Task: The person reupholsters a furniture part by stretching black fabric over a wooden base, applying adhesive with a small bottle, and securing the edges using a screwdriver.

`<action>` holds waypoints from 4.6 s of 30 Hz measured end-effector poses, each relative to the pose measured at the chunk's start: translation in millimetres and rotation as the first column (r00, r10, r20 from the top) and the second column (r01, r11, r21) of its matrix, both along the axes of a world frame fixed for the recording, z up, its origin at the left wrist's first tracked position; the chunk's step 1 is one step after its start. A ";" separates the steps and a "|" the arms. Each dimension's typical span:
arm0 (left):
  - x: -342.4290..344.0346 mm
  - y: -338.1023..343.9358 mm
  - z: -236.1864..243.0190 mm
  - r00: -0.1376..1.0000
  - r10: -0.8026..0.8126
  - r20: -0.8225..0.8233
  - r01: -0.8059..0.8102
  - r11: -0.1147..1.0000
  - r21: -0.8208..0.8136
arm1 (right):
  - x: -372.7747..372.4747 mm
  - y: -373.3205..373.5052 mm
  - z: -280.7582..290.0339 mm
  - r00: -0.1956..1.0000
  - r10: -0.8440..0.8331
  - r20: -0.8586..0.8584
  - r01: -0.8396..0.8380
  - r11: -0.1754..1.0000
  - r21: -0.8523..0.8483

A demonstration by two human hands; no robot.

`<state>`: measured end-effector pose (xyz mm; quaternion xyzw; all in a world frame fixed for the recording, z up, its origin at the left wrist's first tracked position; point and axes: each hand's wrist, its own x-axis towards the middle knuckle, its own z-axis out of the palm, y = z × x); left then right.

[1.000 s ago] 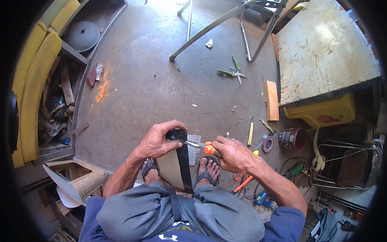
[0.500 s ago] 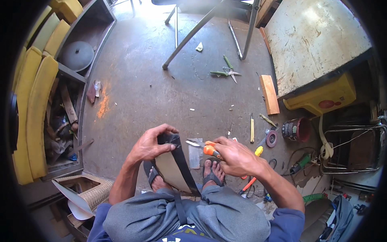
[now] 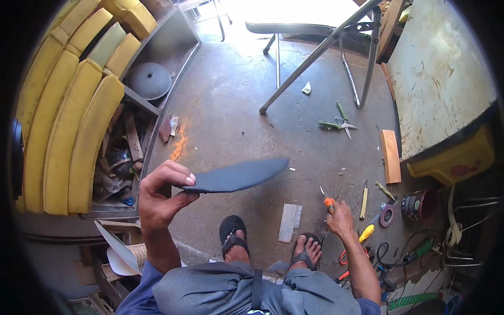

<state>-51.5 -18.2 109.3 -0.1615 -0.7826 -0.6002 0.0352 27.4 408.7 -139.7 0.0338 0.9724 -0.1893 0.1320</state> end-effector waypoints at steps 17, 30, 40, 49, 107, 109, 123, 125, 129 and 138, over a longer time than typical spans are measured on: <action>44.4 73.7 -72.6 0.841 -0.199 -0.504 -0.132 0.827 -0.546 | -52.7 -122.5 123.8 0.911 -0.082 0.404 0.365 -0.299 -0.882; 45.6 93.1 -113.0 0.751 -0.126 0.648 -0.182 0.903 0.388 | -36.6 -147.1 113.4 0.890 -0.213 0.403 0.324 -0.324 -0.889; 44.5 74.3 -121.1 0.777 -0.111 0.620 -0.148 0.925 0.350 | -41.6 -109.5 105.0 0.891 -0.226 0.394 0.294 -0.375 -0.879; 8.1 61.2 -99.4 0.884 -0.043 0.466 -0.164 0.904 0.395 | -31.0 -105.0 94.2 0.921 -0.174 0.348 0.285 -0.305 -0.908; 48.5 78.1 -160.1 0.586 -0.294 0.755 -0.303 0.785 0.541 | -70.4 -135.5 93.9 0.989 -0.002 -0.150 -0.047 0.945 -0.325; 54.8 86.4 -156.7 0.635 -0.270 0.724 -0.230 0.828 0.511 | -88.1 -114.6 92.5 0.928 -0.321 0.190 0.358 0.625 -0.694; -4.4 31.6 -165.9 0.735 -0.080 0.673 -0.492 0.621 0.611 | -51.5 -106.1 84.5 0.913 0.041 0.406 0.246 0.739 -0.627; -17.6 19.8 -150.6 0.767 -0.182 0.615 -0.397 0.618 0.679 | -48.0 -99.8 80.7 0.908 0.087 0.411 0.166 0.825 -0.541; -23.8 4.9 -151.3 0.811 -0.089 0.578 -0.310 0.773 0.554 | -44.3 -101.6 72.4 0.889 0.171 0.425 0.076 0.860 -0.504; -8.6 16.1 -155.0 0.823 0.018 0.568 -0.353 0.799 0.486 | -51.8 -92.6 79.1 0.833 0.215 0.510 0.102 0.846 -0.524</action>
